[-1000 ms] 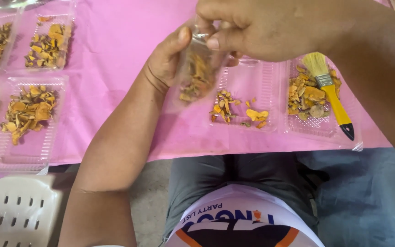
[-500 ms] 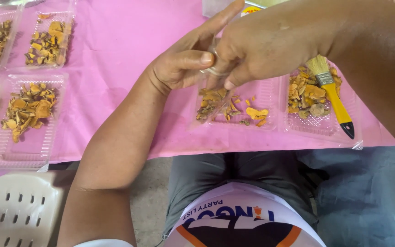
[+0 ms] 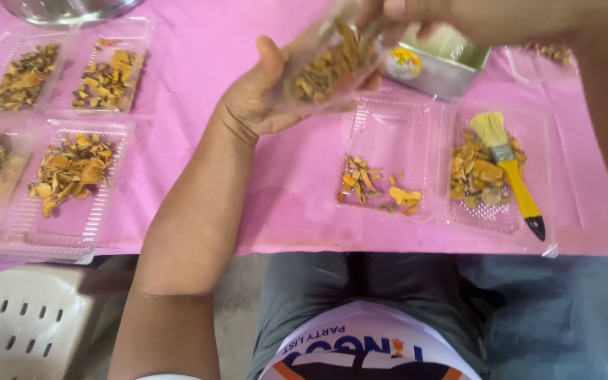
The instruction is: Sorting dried tea leaves and packaging them into small plastic bags using a brush for assistance.
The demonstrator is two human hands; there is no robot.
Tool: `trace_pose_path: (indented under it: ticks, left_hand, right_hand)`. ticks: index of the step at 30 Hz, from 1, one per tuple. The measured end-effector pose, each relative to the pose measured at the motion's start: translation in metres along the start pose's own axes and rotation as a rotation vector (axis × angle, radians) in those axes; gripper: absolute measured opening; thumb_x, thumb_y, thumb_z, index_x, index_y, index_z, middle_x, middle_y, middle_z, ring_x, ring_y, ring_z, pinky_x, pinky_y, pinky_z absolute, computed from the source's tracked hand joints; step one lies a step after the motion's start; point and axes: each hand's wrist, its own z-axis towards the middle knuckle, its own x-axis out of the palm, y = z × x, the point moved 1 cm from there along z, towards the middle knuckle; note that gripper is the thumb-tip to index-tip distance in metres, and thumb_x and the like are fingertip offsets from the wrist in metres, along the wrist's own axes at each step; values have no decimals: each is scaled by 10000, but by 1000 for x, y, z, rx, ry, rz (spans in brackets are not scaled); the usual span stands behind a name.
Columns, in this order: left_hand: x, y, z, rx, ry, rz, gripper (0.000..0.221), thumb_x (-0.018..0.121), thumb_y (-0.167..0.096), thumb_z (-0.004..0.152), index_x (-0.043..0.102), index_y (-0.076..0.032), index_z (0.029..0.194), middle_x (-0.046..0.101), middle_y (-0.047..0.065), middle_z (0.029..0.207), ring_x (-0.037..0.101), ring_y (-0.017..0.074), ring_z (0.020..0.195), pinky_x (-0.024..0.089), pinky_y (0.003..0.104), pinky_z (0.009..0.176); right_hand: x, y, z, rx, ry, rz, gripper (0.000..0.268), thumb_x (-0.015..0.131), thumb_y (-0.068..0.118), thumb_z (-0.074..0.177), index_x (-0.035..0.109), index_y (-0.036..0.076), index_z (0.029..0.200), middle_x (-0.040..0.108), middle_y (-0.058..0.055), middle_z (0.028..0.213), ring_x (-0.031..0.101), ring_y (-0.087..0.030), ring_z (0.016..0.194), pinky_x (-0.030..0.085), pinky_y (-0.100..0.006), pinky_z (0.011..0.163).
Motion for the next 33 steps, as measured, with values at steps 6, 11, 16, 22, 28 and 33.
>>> trace_pose_path:
  ticks: [6, 11, 16, 22, 28, 33]
  left_hand:
    - [-50, 14, 11, -121, 421, 724, 1217, 586, -870, 756, 187, -130, 1636, 406, 224, 1636, 446, 345, 1542, 464, 457, 1212]
    - [-45, 13, 6, -69, 471, 652, 946, 697, -667, 891, 323, -101, 1549, 517, 323, 1477, 602, 386, 1307, 522, 453, 1087]
    - [-31, 18, -1, -80, 378, 504, 1038, 832, -374, 873, 221, -141, 1679, 637, 164, 1269, 659, 307, 1055, 525, 453, 1014]
    - [-44, 21, 10, -66, 398, 614, 973, 772, -275, 916, 190, -75, 1669, 573, 179, 1472, 679, 288, 1204, 591, 450, 1046]
    - [-34, 20, 5, -49, 453, 505, 672, 792, -383, 943, 494, -64, 1454, 610, 131, 1252, 624, 246, 1149, 534, 428, 1104]
    - [-37, 19, 6, -33, 352, 589, 890, 808, -413, 856, 401, -61, 1566, 637, 164, 1306, 661, 268, 1096, 562, 415, 1010]
  right_hand:
    - [3, 30, -2, 434, -49, -95, 363, 434, 128, 1061, 710, 142, 1298, 789, -37, 1185, 739, -163, 1050, 552, -319, 990]
    - [2, 46, -10, 375, 14, 19, 383, 542, 96, 958, 743, 135, 1282, 844, -16, 1199, 776, -115, 1097, 571, -284, 1020]
    - [6, 52, -13, 509, 118, -146, 490, 813, 146, 788, 847, 315, 1246, 902, 99, 1101, 779, -70, 962, 576, -256, 906]
    - [14, 43, -11, 354, 307, -175, 502, 648, 195, 868, 790, 353, 1323, 871, 169, 1299, 788, 16, 1210, 528, -222, 1094]
    - [15, 58, -5, 446, 117, -50, 395, 607, 46, 886, 779, 172, 1219, 904, 15, 1102, 846, -101, 1016, 623, -267, 982]
    - [15, 66, -4, 553, 107, -219, 519, 674, 118, 878, 767, 327, 1344, 864, 79, 1048, 734, -107, 888, 520, -273, 874]
